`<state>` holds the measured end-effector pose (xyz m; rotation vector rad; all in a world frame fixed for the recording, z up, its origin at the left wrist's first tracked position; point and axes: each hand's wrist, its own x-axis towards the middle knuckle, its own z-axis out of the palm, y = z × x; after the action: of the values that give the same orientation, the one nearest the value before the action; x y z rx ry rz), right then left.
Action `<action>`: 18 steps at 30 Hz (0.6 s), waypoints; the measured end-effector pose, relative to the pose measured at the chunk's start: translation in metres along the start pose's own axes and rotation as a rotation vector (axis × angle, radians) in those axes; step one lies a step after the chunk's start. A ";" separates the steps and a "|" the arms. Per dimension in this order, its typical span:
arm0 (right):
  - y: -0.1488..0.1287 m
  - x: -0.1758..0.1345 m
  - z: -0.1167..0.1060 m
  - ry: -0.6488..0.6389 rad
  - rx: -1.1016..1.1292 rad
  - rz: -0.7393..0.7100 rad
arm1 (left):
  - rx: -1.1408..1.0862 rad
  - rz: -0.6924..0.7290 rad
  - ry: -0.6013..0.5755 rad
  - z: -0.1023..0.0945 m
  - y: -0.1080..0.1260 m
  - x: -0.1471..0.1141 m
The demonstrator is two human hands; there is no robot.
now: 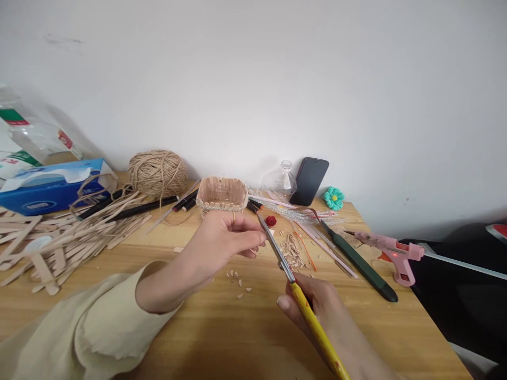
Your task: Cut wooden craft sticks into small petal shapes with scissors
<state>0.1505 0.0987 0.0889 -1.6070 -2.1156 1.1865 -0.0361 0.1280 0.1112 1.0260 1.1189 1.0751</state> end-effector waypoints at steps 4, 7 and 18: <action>0.001 -0.003 0.000 0.004 -0.012 0.026 | 0.009 -0.017 -0.010 0.000 -0.001 0.001; 0.003 -0.003 0.001 0.017 -0.015 0.031 | 0.016 -0.036 -0.004 0.000 -0.002 0.002; 0.032 -0.002 -0.003 -0.007 0.212 0.035 | 0.148 -0.122 -0.016 -0.006 -0.001 0.000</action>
<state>0.1749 0.1007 0.0685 -1.5514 -1.8993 1.3781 -0.0423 0.1286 0.1097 1.0659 1.2461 0.8959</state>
